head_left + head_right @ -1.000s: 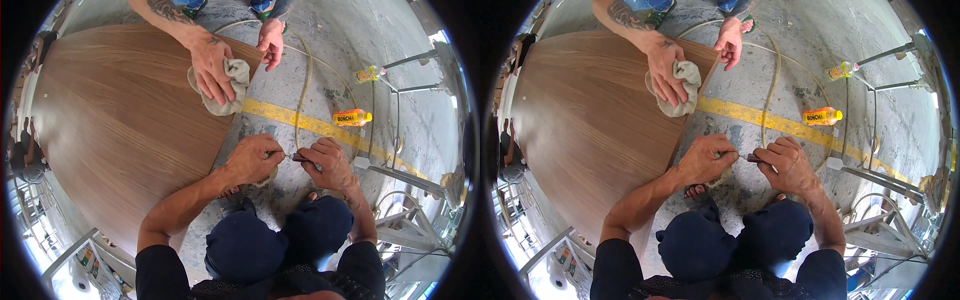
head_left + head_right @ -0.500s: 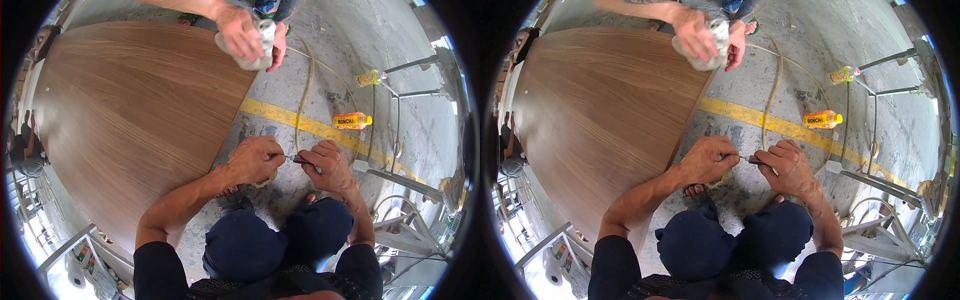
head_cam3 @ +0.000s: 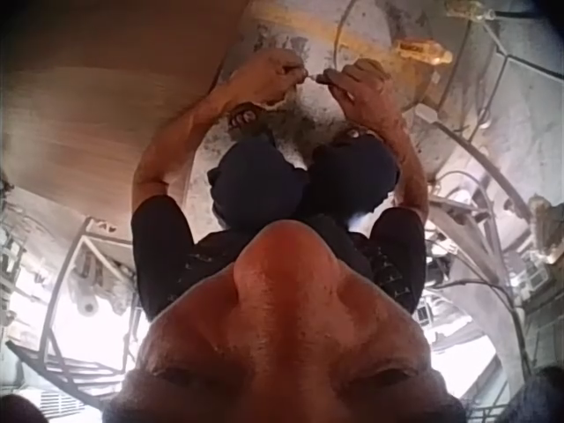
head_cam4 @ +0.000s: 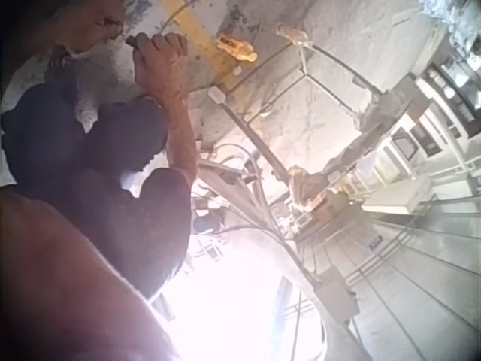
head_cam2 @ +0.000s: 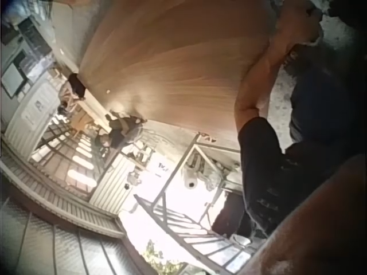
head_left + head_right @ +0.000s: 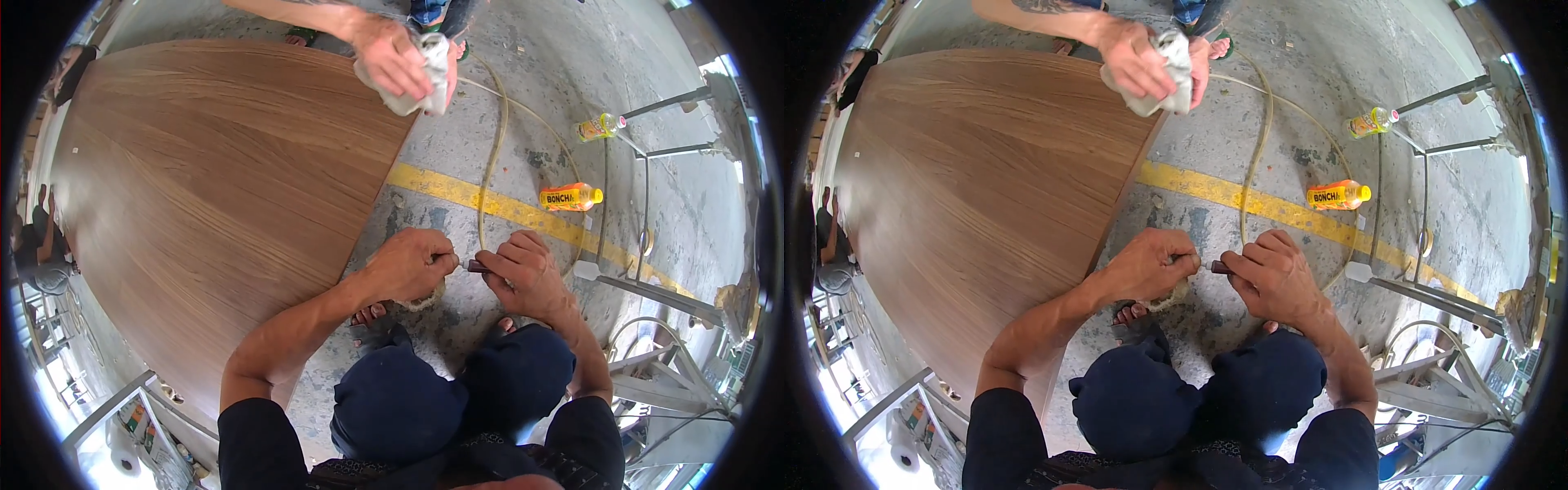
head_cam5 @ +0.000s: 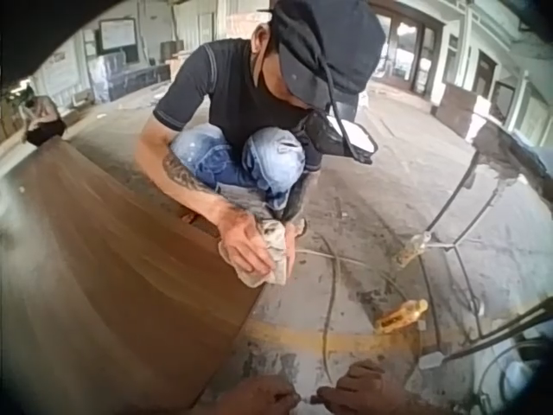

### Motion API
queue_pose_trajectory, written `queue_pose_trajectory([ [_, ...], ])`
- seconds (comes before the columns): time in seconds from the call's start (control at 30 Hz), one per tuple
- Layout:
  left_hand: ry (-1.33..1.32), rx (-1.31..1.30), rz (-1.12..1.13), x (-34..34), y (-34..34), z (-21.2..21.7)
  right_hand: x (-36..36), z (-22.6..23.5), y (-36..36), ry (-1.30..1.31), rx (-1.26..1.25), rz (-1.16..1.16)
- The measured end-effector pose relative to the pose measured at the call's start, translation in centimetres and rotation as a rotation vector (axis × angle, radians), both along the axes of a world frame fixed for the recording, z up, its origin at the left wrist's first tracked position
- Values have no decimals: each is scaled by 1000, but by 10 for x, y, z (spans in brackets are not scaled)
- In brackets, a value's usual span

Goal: Cleaning a large wooden panel with a cloth and liquid solvent, then marking it with a pen.

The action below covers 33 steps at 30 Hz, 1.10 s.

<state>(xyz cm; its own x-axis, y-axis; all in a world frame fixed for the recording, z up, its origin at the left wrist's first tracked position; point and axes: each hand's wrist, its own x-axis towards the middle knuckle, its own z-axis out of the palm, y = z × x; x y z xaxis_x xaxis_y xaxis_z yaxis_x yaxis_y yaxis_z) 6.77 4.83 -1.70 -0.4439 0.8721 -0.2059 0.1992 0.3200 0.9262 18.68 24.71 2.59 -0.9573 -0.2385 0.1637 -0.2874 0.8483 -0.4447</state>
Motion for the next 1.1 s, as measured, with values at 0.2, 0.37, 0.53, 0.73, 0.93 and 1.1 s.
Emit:
queue_pose_trajectory([
  [0.2, 220, 79, 5, 3, 1, 10, 6, -9, -1, -98, -140, -51],
  [0.37, 332, 162, -14, 2, -1, 14, 8, -12, 0, -676, -700, -162],
  [0.53, 358, 175, 31, -1, -8, 39, 12, -19, 11, -809, -1021, -250],
  [0.73, 238, -85, 310, -24, -50, 100, 29, -34, 20, -701, -1175, -424],
  [0.93, 528, -159, 706, -8, -117, 85, 38, -49, 27, -667, -1213, -416],
  [1.1, 608, -327, 874, 23, -174, 60, 33, -58, 27, -610, -1298, -429],
])
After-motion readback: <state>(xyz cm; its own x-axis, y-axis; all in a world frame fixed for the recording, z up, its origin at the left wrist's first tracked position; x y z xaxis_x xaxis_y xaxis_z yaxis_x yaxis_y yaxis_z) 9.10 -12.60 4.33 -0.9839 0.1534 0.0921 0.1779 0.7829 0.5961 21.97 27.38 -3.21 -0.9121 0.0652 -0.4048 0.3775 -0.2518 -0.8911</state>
